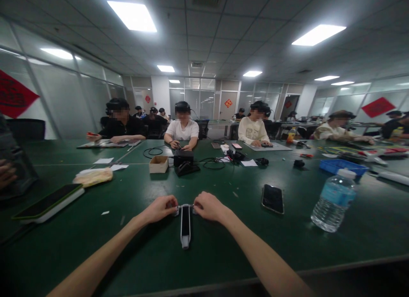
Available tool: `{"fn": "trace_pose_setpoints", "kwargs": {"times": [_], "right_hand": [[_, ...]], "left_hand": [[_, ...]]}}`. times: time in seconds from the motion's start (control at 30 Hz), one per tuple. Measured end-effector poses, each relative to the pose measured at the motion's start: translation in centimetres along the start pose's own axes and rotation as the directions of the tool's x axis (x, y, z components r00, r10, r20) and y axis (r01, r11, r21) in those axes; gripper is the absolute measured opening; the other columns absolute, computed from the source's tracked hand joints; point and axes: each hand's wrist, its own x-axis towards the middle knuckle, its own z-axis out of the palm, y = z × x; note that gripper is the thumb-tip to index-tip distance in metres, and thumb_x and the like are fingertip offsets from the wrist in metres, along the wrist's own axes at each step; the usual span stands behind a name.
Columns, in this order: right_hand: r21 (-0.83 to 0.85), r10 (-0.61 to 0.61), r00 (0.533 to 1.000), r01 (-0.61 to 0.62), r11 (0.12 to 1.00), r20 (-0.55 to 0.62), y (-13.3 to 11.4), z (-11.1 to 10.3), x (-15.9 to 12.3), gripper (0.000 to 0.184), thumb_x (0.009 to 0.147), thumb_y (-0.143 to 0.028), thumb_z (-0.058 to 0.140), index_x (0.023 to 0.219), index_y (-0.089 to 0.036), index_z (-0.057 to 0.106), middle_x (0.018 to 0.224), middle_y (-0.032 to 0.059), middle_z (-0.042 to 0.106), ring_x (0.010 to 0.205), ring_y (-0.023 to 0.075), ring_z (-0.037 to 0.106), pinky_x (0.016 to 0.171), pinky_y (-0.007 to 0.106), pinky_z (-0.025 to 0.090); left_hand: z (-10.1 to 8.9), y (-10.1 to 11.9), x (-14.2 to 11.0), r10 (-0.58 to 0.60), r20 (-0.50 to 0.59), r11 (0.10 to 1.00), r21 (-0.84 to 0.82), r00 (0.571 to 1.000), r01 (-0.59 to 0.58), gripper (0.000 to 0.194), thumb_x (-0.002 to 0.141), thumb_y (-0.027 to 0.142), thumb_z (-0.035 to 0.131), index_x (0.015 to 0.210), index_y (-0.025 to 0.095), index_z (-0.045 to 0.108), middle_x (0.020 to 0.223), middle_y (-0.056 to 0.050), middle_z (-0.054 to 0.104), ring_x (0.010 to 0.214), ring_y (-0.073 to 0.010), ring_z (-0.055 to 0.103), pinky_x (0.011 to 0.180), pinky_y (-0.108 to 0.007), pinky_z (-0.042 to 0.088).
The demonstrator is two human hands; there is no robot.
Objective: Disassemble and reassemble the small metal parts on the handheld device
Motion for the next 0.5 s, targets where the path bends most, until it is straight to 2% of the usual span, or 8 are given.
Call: {"fn": "trace_pose_setpoints", "kwargs": {"times": [0.2, 0.5], "right_hand": [[-0.025, -0.039, 0.999, 0.038, 0.999, -0.021, -0.1, -0.1, 0.0, 0.015, 0.089, -0.025, 0.052, 0.088, -0.017, 0.064, 0.084, 0.0054, 0.062, 0.081, 0.0168, 0.053, 0.070, 0.027, 0.040], [0.016, -0.002, 1.000, 0.002, 1.000, 0.000, -0.1, 0.0, 0.0, 0.015, 0.088, -0.026, 0.051, 0.089, -0.016, 0.064, 0.085, 0.0054, 0.061, 0.080, 0.0166, 0.052, 0.070, 0.028, 0.041]], "left_hand": [[0.3, -0.4, 0.2, 0.012, 0.010, 1.000, 0.010, 1.000, -0.013, 0.024, 0.085, 0.036, 0.049, 0.090, 0.016, 0.063, 0.080, -0.003, 0.068, 0.076, -0.0184, 0.061, 0.065, -0.025, 0.044], [0.8, -1.1, 0.3, 0.038, -0.014, 0.999, -0.025, 0.999, -0.038, 0.024, 0.085, 0.036, 0.051, 0.090, 0.017, 0.063, 0.084, -0.003, 0.068, 0.076, -0.0175, 0.061, 0.065, -0.024, 0.044]]}}
